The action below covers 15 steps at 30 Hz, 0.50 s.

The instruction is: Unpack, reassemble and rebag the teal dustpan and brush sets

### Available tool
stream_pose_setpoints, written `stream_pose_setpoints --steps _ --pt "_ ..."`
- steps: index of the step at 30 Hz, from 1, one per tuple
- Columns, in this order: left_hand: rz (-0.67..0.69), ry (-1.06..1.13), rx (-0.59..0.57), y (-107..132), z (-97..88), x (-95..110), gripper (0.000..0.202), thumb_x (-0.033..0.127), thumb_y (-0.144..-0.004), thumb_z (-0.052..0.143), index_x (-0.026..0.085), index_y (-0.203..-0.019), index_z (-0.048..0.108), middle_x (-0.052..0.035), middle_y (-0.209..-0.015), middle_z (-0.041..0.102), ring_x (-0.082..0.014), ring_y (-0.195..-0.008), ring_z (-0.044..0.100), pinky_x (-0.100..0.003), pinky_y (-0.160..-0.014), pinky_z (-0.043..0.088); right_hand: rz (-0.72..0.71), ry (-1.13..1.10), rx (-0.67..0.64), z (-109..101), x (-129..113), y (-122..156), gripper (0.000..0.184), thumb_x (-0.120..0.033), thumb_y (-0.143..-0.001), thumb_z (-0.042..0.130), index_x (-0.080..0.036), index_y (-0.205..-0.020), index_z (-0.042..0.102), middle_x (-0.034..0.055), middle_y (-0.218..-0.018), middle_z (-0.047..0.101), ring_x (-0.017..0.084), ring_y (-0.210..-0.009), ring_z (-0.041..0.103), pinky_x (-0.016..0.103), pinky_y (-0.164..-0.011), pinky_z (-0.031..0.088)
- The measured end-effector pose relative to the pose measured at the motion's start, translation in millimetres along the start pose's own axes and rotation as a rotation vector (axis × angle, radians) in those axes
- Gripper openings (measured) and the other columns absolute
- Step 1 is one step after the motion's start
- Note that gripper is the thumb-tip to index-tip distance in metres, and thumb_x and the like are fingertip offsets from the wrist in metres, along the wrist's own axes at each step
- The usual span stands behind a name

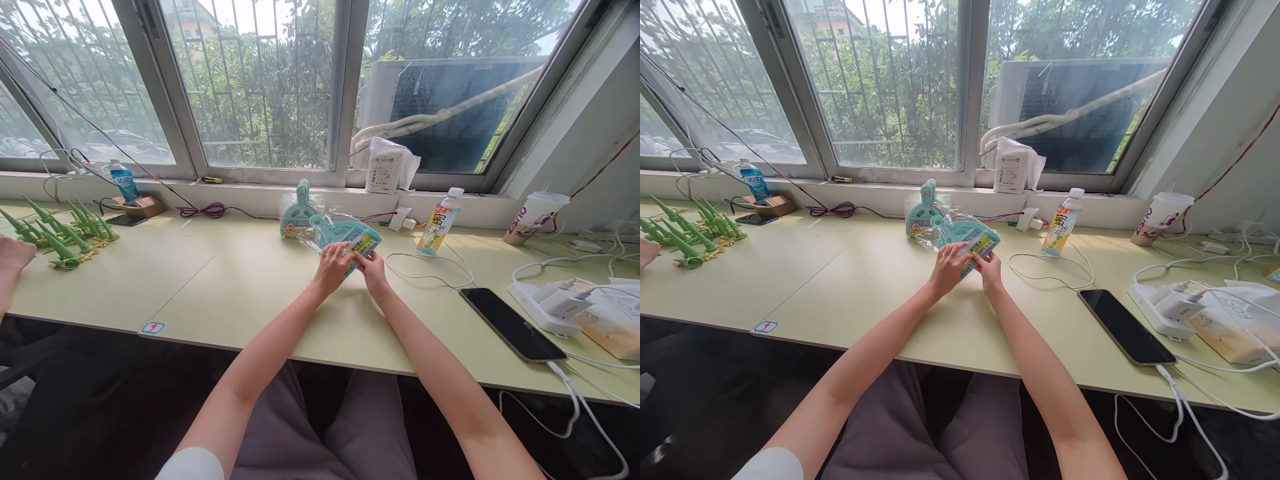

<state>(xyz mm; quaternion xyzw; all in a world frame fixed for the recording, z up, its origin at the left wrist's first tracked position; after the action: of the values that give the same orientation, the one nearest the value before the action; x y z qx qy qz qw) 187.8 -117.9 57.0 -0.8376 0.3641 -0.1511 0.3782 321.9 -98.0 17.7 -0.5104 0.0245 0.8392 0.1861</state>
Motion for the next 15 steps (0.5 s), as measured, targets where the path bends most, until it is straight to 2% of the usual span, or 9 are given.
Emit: stream_pose_setpoints --steps 6,11,13,15 --pt "-0.014 0.133 0.012 0.5 2.0 -3.8 0.03 0.002 -0.088 0.044 0.019 -0.105 0.063 -0.0119 -0.133 0.057 -0.0247 -0.124 0.053 -0.043 -0.099 0.049 0.002 0.046 -0.048 4.1 -3.2 3.2 0.049 -0.038 -0.05 0.089 -0.018 -0.089 0.067 0.0028 -0.084 0.071 0.017 -0.078 0.067 0.03 -0.07 0.057" --pt "0.11 0.289 -0.042 4.4 7.8 0.2 0.03 0.003 -0.089 0.042 0.019 -0.104 0.062 -0.0099 -0.133 0.057 -0.022 -0.125 0.053 -0.04 -0.098 0.052 0.009 0.036 -0.032 3.0 -3.3 4.4 0.05 -0.036 -0.048 0.09 -0.018 -0.087 0.067 0.0017 -0.081 0.07 0.015 -0.074 0.066 0.027 -0.067 0.056" --pt "0.116 0.341 -0.035 4.4 7.6 2.8 0.032 0.003 -0.089 0.04 0.02 -0.109 0.06 -0.0096 -0.134 0.056 -0.0209 -0.127 0.052 -0.04 -0.101 0.05 0.011 0.026 -0.022 2.3 -3.7 4.5 0.049 -0.035 -0.048 0.09 -0.018 -0.088 0.066 0.0015 -0.081 0.07 0.015 -0.074 0.066 0.027 -0.067 0.056" --pt "0.064 0.377 0.039 2.8 3.0 3.8 0.035 0.007 -0.09 0.041 0.021 -0.12 0.055 -0.0103 -0.136 0.054 -0.0204 -0.13 0.048 -0.041 -0.106 0.046 0.008 0.005 -0.015 1.8 -4.7 4.2 0.048 -0.034 -0.049 0.09 -0.018 -0.088 0.066 0.0017 -0.082 0.07 0.016 -0.077 0.067 0.028 -0.07 0.057"
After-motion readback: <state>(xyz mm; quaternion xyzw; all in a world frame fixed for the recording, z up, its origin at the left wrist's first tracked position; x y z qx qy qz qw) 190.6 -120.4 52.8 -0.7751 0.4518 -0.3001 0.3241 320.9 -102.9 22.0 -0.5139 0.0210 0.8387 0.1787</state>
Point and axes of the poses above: each hand's wrist, its own y-axis away from the middle knuckle, its own z-axis out of the palm, x = y × z, the point moved 4 cm from there along -y, towards the middle knuckle
